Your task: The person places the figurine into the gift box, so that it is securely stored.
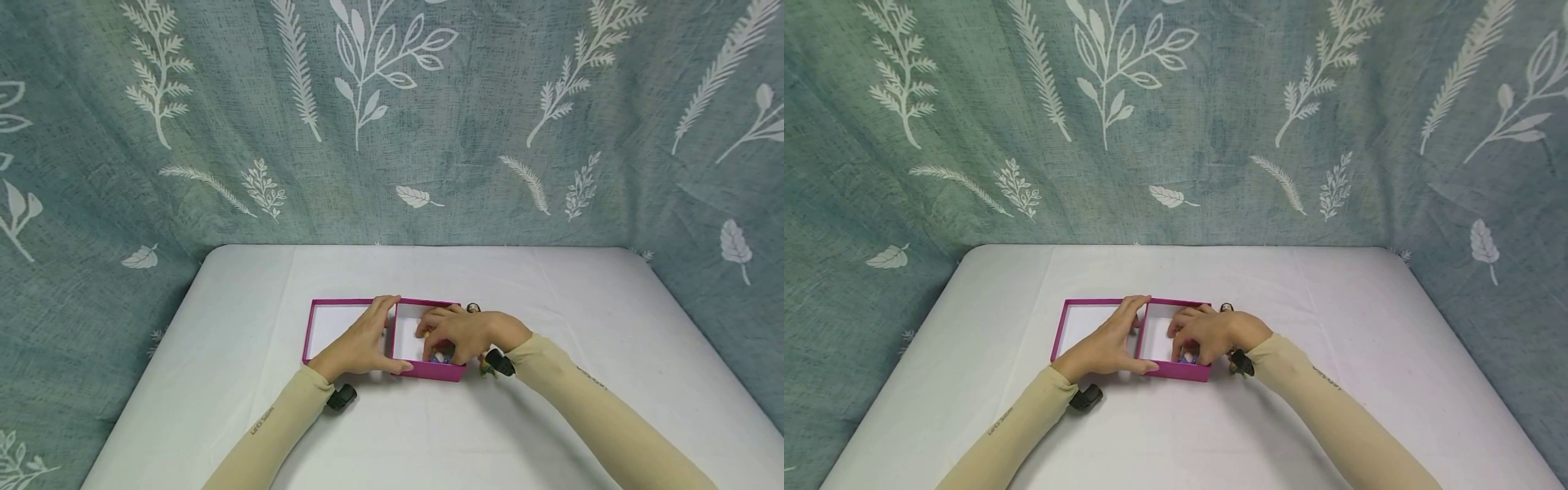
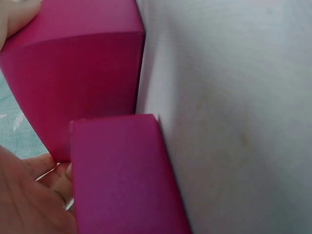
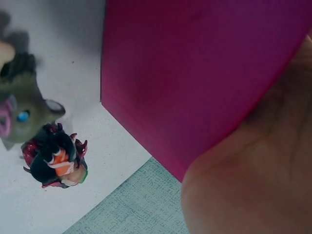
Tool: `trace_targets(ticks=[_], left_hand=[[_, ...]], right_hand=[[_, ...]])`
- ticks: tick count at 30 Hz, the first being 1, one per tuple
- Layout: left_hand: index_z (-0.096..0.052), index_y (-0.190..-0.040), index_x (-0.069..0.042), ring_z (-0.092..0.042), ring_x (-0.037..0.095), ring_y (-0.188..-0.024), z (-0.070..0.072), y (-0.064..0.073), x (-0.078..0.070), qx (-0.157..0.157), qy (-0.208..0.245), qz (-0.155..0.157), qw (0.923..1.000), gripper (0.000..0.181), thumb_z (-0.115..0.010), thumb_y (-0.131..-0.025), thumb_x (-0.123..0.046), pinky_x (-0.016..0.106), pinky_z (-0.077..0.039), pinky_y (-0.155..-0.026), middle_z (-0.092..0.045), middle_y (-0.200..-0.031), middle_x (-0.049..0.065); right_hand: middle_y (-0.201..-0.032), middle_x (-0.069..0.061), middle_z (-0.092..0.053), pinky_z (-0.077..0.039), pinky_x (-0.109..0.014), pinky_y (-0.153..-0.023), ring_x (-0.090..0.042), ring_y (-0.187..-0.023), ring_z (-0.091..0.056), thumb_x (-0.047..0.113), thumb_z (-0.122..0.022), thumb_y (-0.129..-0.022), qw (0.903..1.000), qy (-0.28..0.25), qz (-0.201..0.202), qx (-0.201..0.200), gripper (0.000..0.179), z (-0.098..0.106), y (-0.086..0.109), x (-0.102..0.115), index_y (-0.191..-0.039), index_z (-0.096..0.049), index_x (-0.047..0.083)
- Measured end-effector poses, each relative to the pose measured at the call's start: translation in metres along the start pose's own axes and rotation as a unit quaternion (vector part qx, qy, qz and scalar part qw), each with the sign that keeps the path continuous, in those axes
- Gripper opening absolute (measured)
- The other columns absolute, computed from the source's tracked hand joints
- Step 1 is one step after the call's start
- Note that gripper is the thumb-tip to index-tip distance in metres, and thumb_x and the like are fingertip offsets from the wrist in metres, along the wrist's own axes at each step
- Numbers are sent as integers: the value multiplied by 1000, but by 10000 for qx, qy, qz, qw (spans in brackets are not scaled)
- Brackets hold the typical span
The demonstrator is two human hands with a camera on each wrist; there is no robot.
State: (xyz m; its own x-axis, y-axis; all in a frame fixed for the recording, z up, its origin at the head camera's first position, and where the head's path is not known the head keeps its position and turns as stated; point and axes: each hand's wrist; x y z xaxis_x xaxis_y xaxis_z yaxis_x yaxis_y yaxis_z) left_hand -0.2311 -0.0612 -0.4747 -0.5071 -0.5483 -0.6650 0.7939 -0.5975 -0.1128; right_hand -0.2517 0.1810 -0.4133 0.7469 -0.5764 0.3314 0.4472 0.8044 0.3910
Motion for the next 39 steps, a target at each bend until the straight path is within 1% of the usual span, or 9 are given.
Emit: trace_targets(ticks=[11, 16, 20, 23, 26, 28, 31, 36, 39], left_hand=[[-16, -156, -15, -52, 15, -113, -1, 0, -1, 18, 73, 36, 10000, 117, -84, -69, -54, 36, -46, -100, -24, -155, 1], [-12, -157, -18, -49, 17, -118, 0, 0, -2, 154, 69, 141, 9998, 119, -82, -70, -57, 40, -44, -104, -20, -157, 1], [-10, -157, -19, -49, 17, -117, 2, 0, -3, 203, 130, 220, 9995, 120, -82, -69, -57, 39, -46, -100, -20, -157, 1], [-8, -158, -18, -49, 16, -116, 3, -1, -4, 236, 115, 260, 9993, 123, -82, -69, -58, 38, -46, -99, -19, -157, 2], [-7, -159, -17, -47, 16, -118, 3, -1, -4, 266, 57, 255, 9993, 125, -82, -68, -60, 39, -44, -102, -19, -157, 2], [-7, -159, -17, -46, 17, -120, 3, -2, -4, 271, 23, 252, 9993, 125, -82, -68, -61, 40, -43, -105, -19, -157, 2], [-8, -159, -19, -45, 17, -121, 3, -1, -3, 247, 28, 294, 9993, 125, -82, -67, -60, 41, -42, -106, -19, -157, 1], [-8, -159, -21, -46, 17, -118, 3, 0, -3, 246, 69, 346, 9991, 124, -84, -68, -58, 41, -43, -104, -20, -157, 2], [-7, -159, -21, -46, 17, -117, 3, 0, -4, 276, 66, 357, 9990, 124, -83, -68, -57, 40, -43, -104, -19, -157, 1]], right_hand=[[-135, -1, -51, -24, -60, -110, -25, -138, -33, 3, -70, -78, 10000, -48, 7, -74, 38, -2, 0, -1, -102, -73, 32], [-134, -4, -53, -24, -62, -109, -30, -138, -35, 7, -69, -82, 9989, -240, 191, -346, 32, -3, 2, -3, -106, -73, 28], [-134, -5, -54, -23, -64, -108, -32, -138, -35, 9, -68, -84, 9976, -416, 243, -493, 30, -4, 2, -4, -109, -73, 25], [-134, -7, -55, -26, -64, -108, -33, -136, -38, 12, -70, -84, 9950, -574, 329, -752, 28, -6, 3, -5, -111, -72, 20], [-129, -9, -59, -34, -60, -104, -31, -128, -46, 16, -73, -86, 9866, -689, 504, -1394, 26, -7, 6, -7, -112, -72, 14], [-125, -8, -62, -40, -55, -102, -28, -122, -52, 18, -74, -87, 9771, -714, 614, -1910, 26, -6, 11, -9, -112, -71, 13], [-120, -3, -64, -45, -49, -99, -23, -115, -55, 17, -75, -87, 9613, -864, 520, -2562, 28, -2, 25, -11, -114, -70, 12], [-123, -3, -61, -45, -50, -98, -24, -118, -54, 16, -74, -88, 9394, -775, -96, -3339, 35, -2, 58, -21, -122, -66, 12], [-130, -7, -57, -42, -55, -101, -29, -123, -51, 18, -73, -89, 9312, -586, -498, -3564, 42, -11, 78, -31, -128, -62, 11]])
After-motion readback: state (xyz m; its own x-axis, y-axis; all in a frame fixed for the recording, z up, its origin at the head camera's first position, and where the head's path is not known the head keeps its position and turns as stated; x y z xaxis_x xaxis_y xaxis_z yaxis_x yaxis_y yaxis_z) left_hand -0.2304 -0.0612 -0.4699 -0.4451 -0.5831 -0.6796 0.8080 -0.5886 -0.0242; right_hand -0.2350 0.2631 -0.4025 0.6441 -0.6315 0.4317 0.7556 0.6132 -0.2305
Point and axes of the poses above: each hand's wrist, its own y-axis away from the middle knuckle, its own z-axis out of the back of the hand, x = y × z
